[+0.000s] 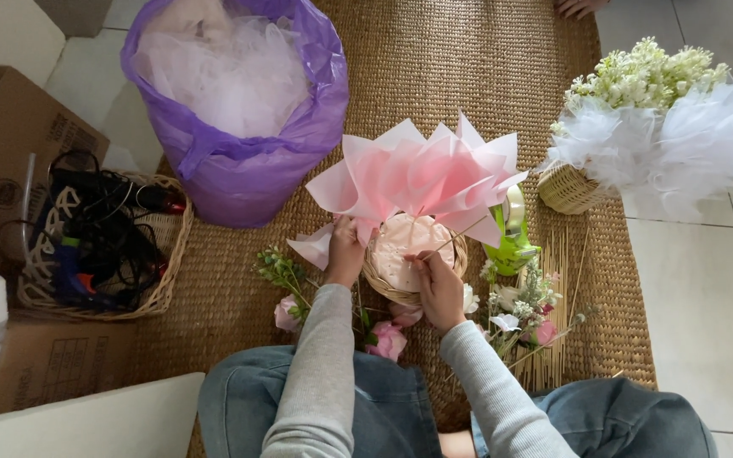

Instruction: The person sits on a woven mat and arranges pink tissue paper and artificial flowers into a small wicker basket. They fold the tissue paper, place it in the basket, and insert several flower stems to create a decorative arrangement.

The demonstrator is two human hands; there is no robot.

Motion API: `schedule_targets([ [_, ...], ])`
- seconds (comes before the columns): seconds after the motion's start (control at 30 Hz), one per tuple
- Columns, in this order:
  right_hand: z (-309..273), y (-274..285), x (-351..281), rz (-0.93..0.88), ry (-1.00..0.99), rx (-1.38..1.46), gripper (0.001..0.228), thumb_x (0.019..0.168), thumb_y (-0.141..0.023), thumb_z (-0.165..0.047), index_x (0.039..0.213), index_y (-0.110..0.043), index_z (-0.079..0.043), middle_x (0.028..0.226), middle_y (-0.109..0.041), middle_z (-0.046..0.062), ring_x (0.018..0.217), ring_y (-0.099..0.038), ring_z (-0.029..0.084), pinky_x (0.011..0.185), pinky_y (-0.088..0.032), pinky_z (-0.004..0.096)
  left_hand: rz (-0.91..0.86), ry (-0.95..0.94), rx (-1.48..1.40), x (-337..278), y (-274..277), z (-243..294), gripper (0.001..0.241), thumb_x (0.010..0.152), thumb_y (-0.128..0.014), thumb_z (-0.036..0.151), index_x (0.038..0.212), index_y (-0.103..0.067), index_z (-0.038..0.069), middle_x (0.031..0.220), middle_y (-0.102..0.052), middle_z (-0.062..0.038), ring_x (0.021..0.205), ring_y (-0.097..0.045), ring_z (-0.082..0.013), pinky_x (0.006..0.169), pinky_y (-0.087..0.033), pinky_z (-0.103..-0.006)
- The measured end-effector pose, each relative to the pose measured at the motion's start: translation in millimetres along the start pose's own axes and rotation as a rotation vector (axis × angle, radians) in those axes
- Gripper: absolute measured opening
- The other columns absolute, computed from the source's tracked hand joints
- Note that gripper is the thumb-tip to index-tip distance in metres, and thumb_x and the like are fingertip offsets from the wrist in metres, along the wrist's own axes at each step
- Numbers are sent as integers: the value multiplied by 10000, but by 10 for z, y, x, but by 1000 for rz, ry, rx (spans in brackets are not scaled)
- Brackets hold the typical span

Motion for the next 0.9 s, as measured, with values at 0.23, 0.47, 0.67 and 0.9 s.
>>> schedule_targets([
  [0.23,78,-54,23,-9,-17,-11,186,972,-417,-327,992,-526,-177,959,-706,26,935,-640,304,785,-496,445,-26,-10,11,30,-4,-3,80,765,-737,157,766,-675,107,891,-603,-76,945,-576,-270,917,-408,-356],
  [0.47,82,-69,9,-2,-44,-17,195,974,-408,-354,1000,-524,-199,959,-707,8,921,-642,308,779,-498,443,10,-180,400,94,46,453,115,734,-709,160,654,-635,123,786,-569,-68,847,-571,-287,906,-410,-388],
  [0.67,53,-14,29,3,-64,4,207,970,-413,-361,1000,-528,-192,964,-702,56,929,-628,356,789,-486,486,-42,35,221,43,51,662,198,739,-693,188,858,-584,73,870,-583,-109,948,-576,-324,928,-418,-430],
  [0.9,23,16,-13,-25,-56,51,231,968,-410,-383,992,-519,-181,980,-703,62,933,-623,377,783,-485,509,330,418,-18,-90,5,950,438,702,-688,137,1121,-575,81,1140,-613,-167,1152,-532,-317,987,-427,-398],
])
Point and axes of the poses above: each hand's wrist, its own x-axis towards the middle knuckle, its own y-axis out of the back of the hand, z = x × y, the point moved 1 cm from there along x, towards the middle knuckle
